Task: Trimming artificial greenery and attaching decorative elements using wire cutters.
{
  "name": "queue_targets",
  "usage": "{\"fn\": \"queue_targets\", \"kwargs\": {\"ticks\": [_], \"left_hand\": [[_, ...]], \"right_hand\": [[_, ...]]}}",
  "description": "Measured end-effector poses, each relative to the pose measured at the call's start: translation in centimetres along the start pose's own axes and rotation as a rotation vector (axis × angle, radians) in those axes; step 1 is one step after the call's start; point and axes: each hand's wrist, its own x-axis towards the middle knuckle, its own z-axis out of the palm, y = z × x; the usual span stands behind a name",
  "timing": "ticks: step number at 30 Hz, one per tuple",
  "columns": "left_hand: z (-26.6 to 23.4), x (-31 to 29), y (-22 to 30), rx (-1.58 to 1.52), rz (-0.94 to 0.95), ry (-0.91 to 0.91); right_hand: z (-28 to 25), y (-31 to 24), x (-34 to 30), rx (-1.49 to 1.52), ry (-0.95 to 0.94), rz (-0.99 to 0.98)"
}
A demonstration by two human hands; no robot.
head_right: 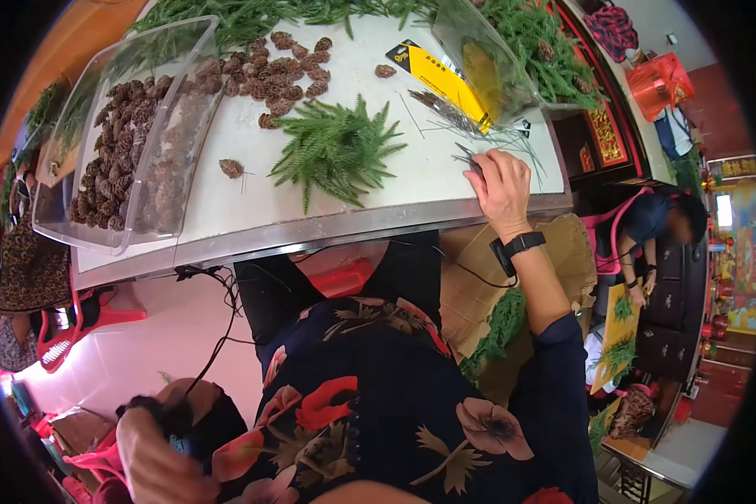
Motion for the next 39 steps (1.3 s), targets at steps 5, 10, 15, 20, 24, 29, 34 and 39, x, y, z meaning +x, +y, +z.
{"fn": "queue_targets", "kwargs": {"ticks": [5, 10, 15, 20, 24, 29, 34, 39], "left_hand": [[-0.3, -4.0, -0.1, -0.156, 0.025, 0.105], [-3.9, -4.3, -2.3, -0.196, 0.114, 0.184], [-5.2, -2.4, -2.5, -0.033, -0.104, 0.218], [-0.2, 1.1, -8.3, 0.752, -0.281, 0.263], [0.4, 0.7, -10.9, 0.682, -0.346, 0.263], [-0.4, 0.9, -11.0, 0.579, -0.393, 0.207], [0.0, 1.5, -10.9, 0.655, -0.415, 0.227], [0.1, 2.1, -11.3, 0.699, -0.404, 0.303]], "right_hand": [[0.1, -0.4, 0.6, -0.019, -0.028, -0.018], [-0.4, -0.7, -0.9, -0.024, -0.128, 0.035], [-0.9, -0.7, -0.4, -0.001, -0.157, 0.013], [-1.0, -1.0, -1.0, 0.014, -0.171, 0.124], [-1.4, -1.0, -0.4, 0.035, -0.204, 0.201], [-1.6, 0.0, -1.0, 0.0, -0.246, 0.194], [-0.2, 0.4, -0.7, 0.062, -0.199, 0.182], [-0.5, 0.4, -0.5, 0.112, -0.119, 0.133]]}}
